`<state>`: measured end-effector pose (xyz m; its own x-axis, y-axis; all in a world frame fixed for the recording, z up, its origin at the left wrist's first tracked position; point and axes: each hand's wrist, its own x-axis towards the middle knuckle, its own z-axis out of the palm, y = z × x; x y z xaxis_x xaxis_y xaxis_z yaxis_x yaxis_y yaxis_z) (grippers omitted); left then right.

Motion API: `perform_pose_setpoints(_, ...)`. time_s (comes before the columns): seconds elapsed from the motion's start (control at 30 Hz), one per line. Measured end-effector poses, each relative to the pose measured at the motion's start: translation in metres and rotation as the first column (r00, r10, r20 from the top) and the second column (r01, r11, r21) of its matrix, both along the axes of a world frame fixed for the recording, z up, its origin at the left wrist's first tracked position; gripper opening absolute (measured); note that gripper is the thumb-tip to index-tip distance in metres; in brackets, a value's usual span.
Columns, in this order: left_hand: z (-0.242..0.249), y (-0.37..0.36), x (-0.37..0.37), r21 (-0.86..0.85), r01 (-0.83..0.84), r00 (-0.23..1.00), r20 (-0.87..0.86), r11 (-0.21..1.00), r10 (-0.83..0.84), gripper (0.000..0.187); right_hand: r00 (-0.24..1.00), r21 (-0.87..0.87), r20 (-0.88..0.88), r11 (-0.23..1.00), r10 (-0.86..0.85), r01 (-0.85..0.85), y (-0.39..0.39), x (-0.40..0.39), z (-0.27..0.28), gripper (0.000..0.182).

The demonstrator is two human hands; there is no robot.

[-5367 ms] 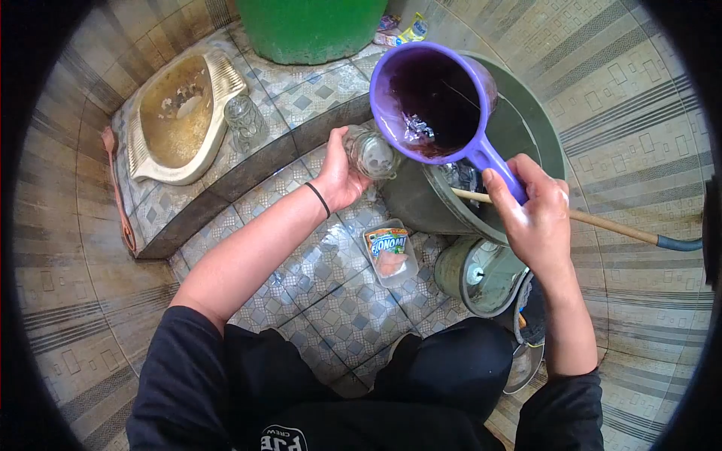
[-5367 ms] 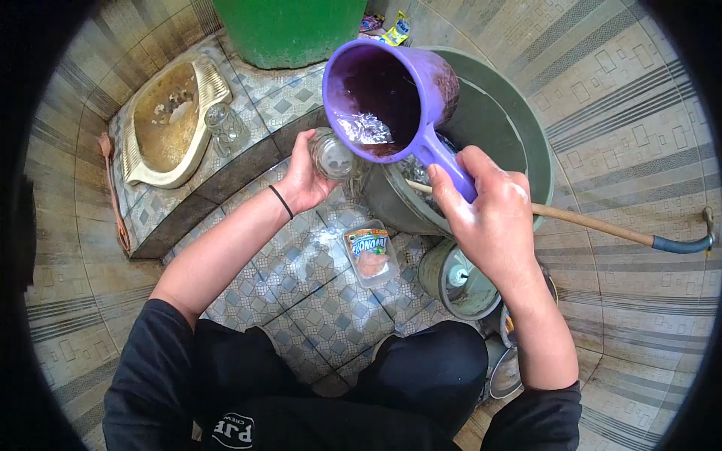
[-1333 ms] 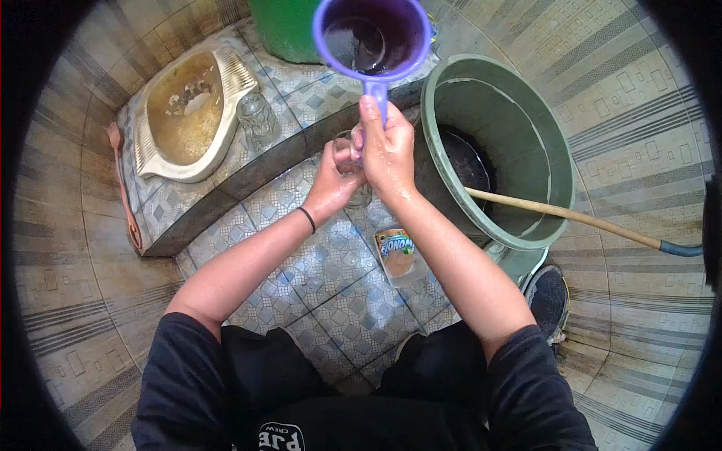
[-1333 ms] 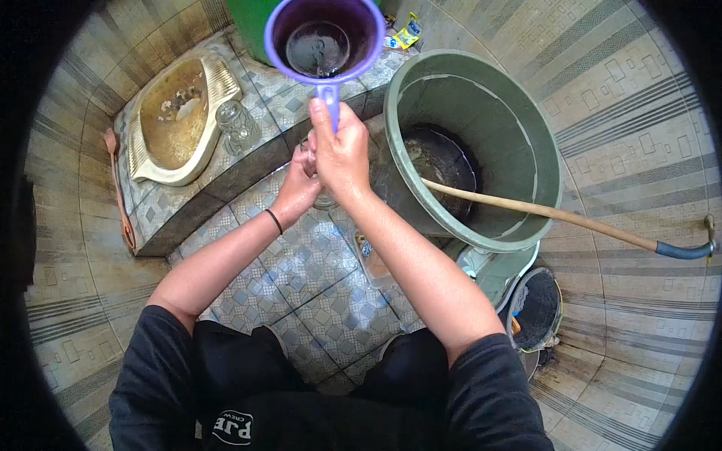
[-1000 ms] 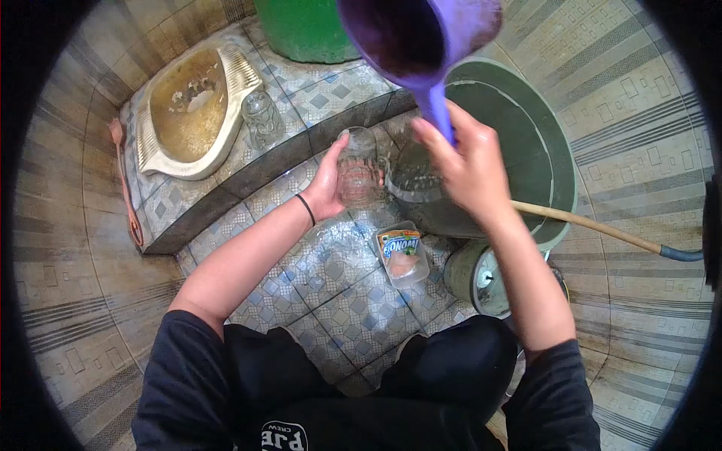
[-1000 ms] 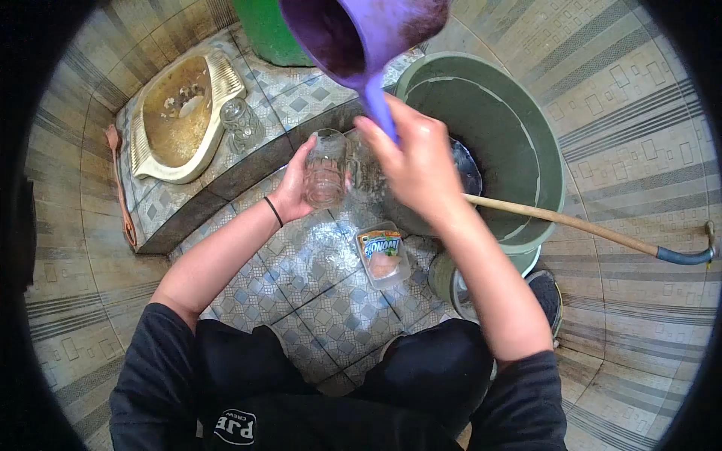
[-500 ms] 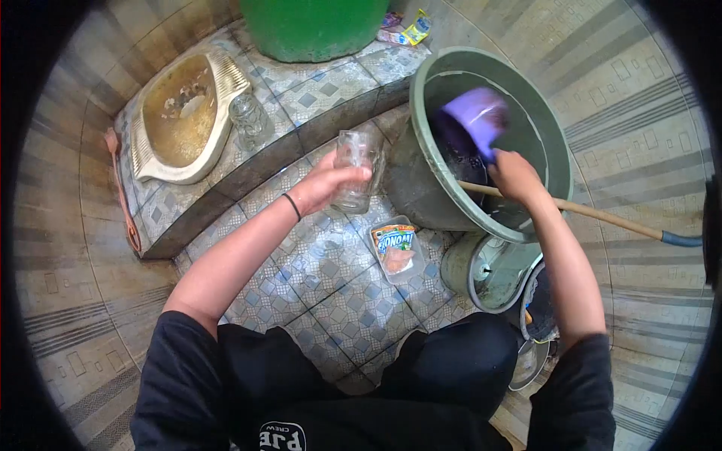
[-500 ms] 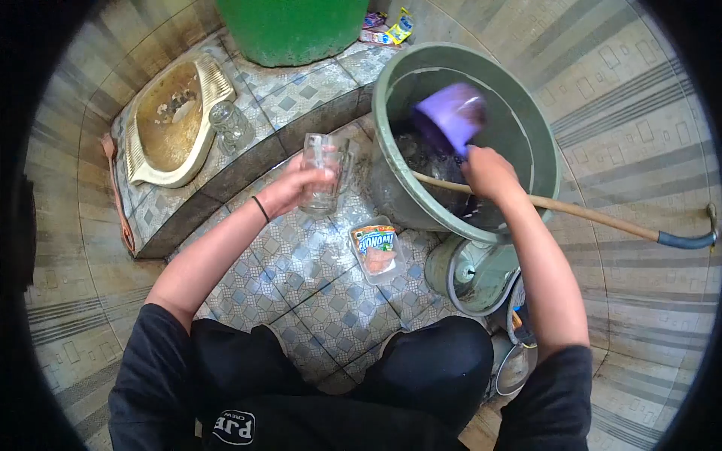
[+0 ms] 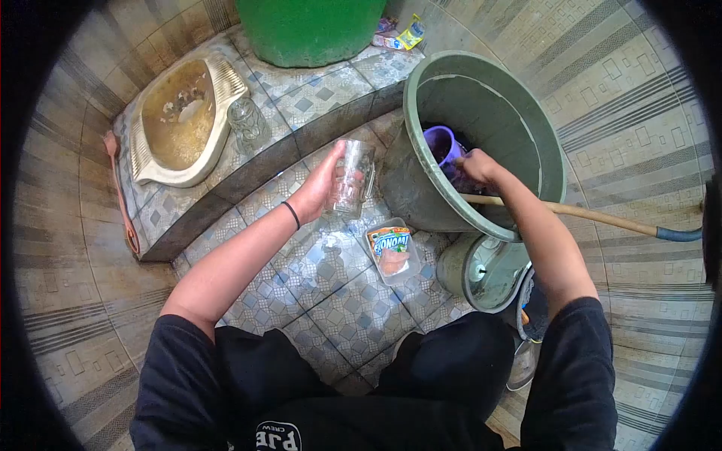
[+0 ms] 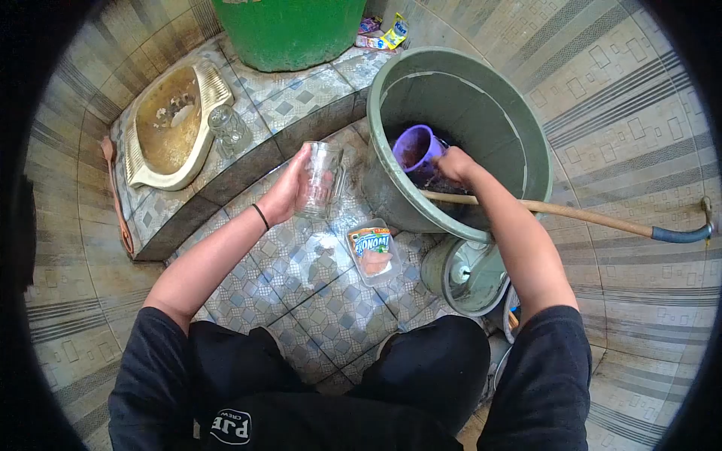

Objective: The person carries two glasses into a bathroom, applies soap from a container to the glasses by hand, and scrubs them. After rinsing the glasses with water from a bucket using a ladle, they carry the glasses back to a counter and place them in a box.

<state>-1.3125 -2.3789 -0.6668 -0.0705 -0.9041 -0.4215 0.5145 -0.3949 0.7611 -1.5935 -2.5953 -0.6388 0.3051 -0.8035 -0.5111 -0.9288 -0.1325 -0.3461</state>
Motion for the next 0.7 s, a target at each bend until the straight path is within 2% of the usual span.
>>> perform_pose_setpoints(0.03, 0.002, 0.001, -0.001, 0.001, 0.0, 1.0, -0.003, 1.0, 0.0, 0.057, 1.0, 0.001, -0.003, 1.0, 0.0, 0.0, 0.003, -0.001, 0.006, 0.037)
perform_pose_setpoints(0.1, 0.007, 0.003, -0.002, 0.049, -0.042, 0.998, -0.038, 0.998, 0.044, 0.053, 0.941, 0.169, 0.254, 0.968, -0.223, 0.184, 0.013, -0.004, 0.034, 0.036)
perform_pose_setpoints(0.13, 0.003, 0.003, -0.002, 0.049, -0.043, 0.998, -0.041, 0.998, 0.045, 0.053, 0.951, 0.081, 0.247, 0.982, -0.185, 0.171, 0.027, -0.001, 0.056, 0.036)
perform_pose_setpoints(0.17, -0.003, 0.002, -0.003, -0.054, -0.038, 0.996, 0.075, 0.998, 0.042, 0.052, 0.961, -0.008, 0.236, 0.988, -0.147, 0.153, 0.042, 0.0, 0.077, 0.036)
perform_pose_setpoints(0.2, -0.007, 0.002, -0.003, -0.154, -0.021, 0.98, 0.19, 0.988, 0.051, 0.052, 0.946, -0.053, 0.297, 0.987, -0.128, 0.15, 0.049, -0.004, 0.089, 0.033)
perform_pose_setpoints(0.23, -0.007, 0.001, -0.003, -0.155, -0.026, 0.981, 0.188, 0.988, 0.055, 0.052, 0.928, -0.098, 0.357, 0.984, -0.104, 0.148, 0.056, -0.008, 0.102, 0.031)
perform_pose_setpoints(0.3, -0.008, 0.0, -0.003, -0.214, -0.008, 0.893, 0.438, 0.977, 0.104, 0.056, 0.851, -0.112, 0.51, 0.971, -0.128, 0.213, 0.085, -0.001, 0.143, 0.035)
perform_pose_setpoints(0.43, 0.003, -0.004, -0.009, -0.321, 0.014, 0.86, 0.488, 0.947, 0.152, 0.061, 0.89, -0.197, 0.453, 0.967, -0.054, 0.158, 0.12, 0.003, 0.193, 0.035)
perform_pose_setpoints(0.5, 0.007, -0.007, -0.012, -0.328, -0.021, 0.873, 0.454, 0.944, 0.177, 0.074, 0.914, -0.39, 0.384, 0.92, 0.13, 0.033, 0.136, 0.009, 0.201, 0.036)
perform_pose_setpoints(0.53, 0.01, -0.008, -0.014, -0.328, -0.02, 0.874, 0.454, 0.944, 0.176, 0.074, 0.922, -0.435, 0.348, 0.9, 0.169, -0.001, 0.137, 0.008, 0.2, 0.034)
perform_pose_setpoints(0.6, 0.015, -0.007, -0.017, -0.361, 0.067, 0.726, 0.657, 0.93, 0.203, 0.073, 0.927, -0.49, 0.299, 0.87, 0.227, -0.055, 0.145, 0.014, 0.202, 0.033)
perform_pose_setpoints(0.63, 0.015, -0.007, -0.019, -0.36, 0.067, 0.726, 0.658, 0.931, 0.203, 0.073, 0.927, -0.54, 0.246, 0.834, 0.283, -0.111, 0.149, 0.018, 0.203, 0.032)
perform_pose_setpoints(0.7, 0.017, -0.008, -0.022, -0.474, 0.115, 0.586, 0.742, 0.873, 0.326, 0.081, 0.923, -0.56, 0.234, 0.818, 0.307, -0.13, 0.154, 0.023, 0.202, 0.031)
